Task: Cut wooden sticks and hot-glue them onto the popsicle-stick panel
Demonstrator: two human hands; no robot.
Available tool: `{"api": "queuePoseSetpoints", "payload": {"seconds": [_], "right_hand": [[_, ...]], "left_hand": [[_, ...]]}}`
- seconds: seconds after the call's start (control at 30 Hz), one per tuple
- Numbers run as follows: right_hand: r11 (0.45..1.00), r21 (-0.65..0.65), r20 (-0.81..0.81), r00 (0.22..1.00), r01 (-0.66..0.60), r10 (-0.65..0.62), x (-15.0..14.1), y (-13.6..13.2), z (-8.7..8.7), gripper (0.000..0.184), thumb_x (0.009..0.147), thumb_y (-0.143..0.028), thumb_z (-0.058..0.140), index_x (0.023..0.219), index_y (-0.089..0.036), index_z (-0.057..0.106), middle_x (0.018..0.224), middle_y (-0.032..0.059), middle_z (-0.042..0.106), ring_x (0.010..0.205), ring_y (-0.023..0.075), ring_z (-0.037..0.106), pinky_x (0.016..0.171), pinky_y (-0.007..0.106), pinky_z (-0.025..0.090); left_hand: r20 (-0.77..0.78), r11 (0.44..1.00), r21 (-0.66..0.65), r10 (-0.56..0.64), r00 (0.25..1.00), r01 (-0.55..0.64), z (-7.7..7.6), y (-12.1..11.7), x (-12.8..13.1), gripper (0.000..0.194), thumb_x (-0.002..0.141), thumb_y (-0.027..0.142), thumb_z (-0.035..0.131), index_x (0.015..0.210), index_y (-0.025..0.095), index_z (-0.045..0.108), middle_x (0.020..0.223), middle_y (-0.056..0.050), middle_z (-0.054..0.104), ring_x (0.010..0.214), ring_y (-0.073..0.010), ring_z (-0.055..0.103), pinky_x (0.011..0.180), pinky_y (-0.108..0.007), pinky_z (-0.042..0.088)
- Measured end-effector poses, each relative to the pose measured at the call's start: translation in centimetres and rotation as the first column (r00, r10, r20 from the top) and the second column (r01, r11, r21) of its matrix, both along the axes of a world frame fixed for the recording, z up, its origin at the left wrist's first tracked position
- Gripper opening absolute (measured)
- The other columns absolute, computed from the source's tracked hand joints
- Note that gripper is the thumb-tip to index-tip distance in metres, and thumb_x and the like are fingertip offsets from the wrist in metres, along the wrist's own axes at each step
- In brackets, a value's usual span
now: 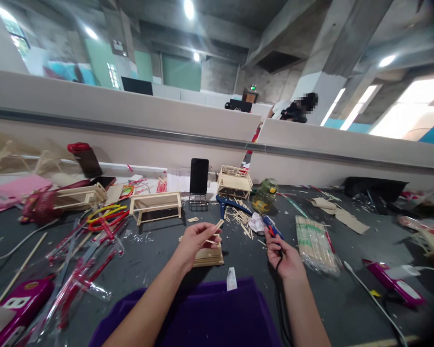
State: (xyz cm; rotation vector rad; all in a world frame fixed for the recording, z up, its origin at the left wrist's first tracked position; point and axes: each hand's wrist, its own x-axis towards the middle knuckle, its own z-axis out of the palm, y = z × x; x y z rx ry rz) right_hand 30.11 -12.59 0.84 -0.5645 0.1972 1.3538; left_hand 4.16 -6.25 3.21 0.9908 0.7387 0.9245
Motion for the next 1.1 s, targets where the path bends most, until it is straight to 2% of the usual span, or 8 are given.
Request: {"api": "queuePoseSetpoints", "payload": {"seconds": [0.13,0.23,0.3,0.43,0.63,0.73,0.83,1.1], "right_hand": [[0.998,0.042,0.028,0.999,-0.048,0.047,0.3,-0.2,-0.2,0.029,0.084,0.001,0.04,0.105,-0.018,0.05,0.093,0.0063,0.06,0.05,0.0019,0.049,0.037,0.008,0.043],[0.999,0.013,0.243,0.969,-0.04,0.035,0.4,-0.7,0.5,0.025,0.079,-0.005,0.055,0.101,-0.018,0.055,0.09,0.004,0.063,0.052,0.0027,0.051,0.037,0.008,0.042],[1.0,-0.009,0.49,0.872,0.026,-0.019,0.3,-1.2,1.2,0.029,0.072,-0.012,0.067,0.099,-0.017,0.059,0.086,0.002,0.065,0.054,0.0044,0.054,0.04,0.009,0.044],[0.992,0.059,0.849,0.517,0.115,-0.111,-0.8,-2.0,3.2,0.049,0.06,-0.025,0.08,0.104,-0.018,0.06,0.077,-0.0005,0.066,0.062,0.0112,0.06,0.048,0.016,0.048],[0.988,0.015,0.897,0.439,-0.152,0.054,-5.1,-1.7,5.7,0.039,0.073,-0.045,0.068,0.098,-0.017,0.062,0.048,-0.0064,0.049,0.039,0.0075,0.038,0.035,0.016,0.031],[0.97,-0.006,0.964,0.257,-0.242,0.07,-7.8,-1.0,5.0,0.042,0.074,-0.051,0.065,0.095,-0.015,0.064,0.048,-0.0051,0.05,0.041,0.0089,0.041,0.038,0.019,0.035],[0.974,-0.036,0.991,0.119,-0.225,0.064,-10.0,-0.6,3.2,0.044,0.073,-0.054,0.064,0.092,-0.015,0.065,0.056,-0.0007,0.059,0.043,0.0115,0.048,0.043,0.023,0.041],[0.994,-0.032,0.997,-0.074,-0.103,0.025,-11.3,-0.9,1.2,0.045,0.074,-0.055,0.061,0.094,-0.016,0.067,0.07,0.0063,0.069,0.063,0.0209,0.062,0.056,0.028,0.049]], "left_hand": [[0.011,0.993,-0.049,-0.107,0.994,0.107,0.6,0.0,3.8,0.032,0.068,0.04,0.074,0.082,0.012,0.069,0.099,-0.013,0.069,0.074,-0.0153,0.064,0.059,-0.024,0.052],[-0.008,0.994,-0.089,-0.06,0.998,0.059,0.9,0.1,5.7,0.033,0.065,0.04,0.076,0.079,0.011,0.068,0.09,-0.012,0.069,0.068,-0.0145,0.063,0.056,-0.023,0.051],[-0.022,0.997,-0.081,-0.017,1.0,0.015,0.9,0.0,6.0,0.033,0.064,0.041,0.076,0.077,0.011,0.067,0.081,-0.01,0.069,0.064,-0.0144,0.063,0.054,-0.024,0.05],[-0.078,0.989,0.004,0.147,0.986,-0.147,1.0,-0.1,4.2,0.031,0.063,0.04,0.076,0.075,0.012,0.068,0.069,-0.007,0.068,0.061,-0.0146,0.062,0.055,-0.024,0.049],[-0.057,0.925,0.04,0.379,0.924,-0.377,0.8,0.3,0.7,0.029,0.06,0.036,0.079,0.077,0.013,0.072,0.067,-0.005,0.069,0.062,-0.0149,0.063,0.06,-0.025,0.051],[-0.023,0.907,0.009,0.422,0.907,-0.421,0.1,0.7,-0.4,0.028,0.06,0.036,0.079,0.077,0.014,0.072,0.066,-0.004,0.069,0.058,-0.0123,0.062,0.059,-0.023,0.051],[-0.001,0.913,-0.023,0.407,0.913,-0.407,-0.6,0.9,-0.9,0.026,0.061,0.035,0.079,0.074,0.013,0.072,0.066,-0.004,0.069,0.056,-0.0111,0.061,0.057,-0.022,0.051],[0.01,0.908,-0.042,0.418,0.908,-0.417,-0.7,0.8,-0.6,0.025,0.061,0.033,0.078,0.068,0.01,0.07,0.061,-0.005,0.066,0.05,-0.01,0.057,0.054,-0.023,0.051]]}}
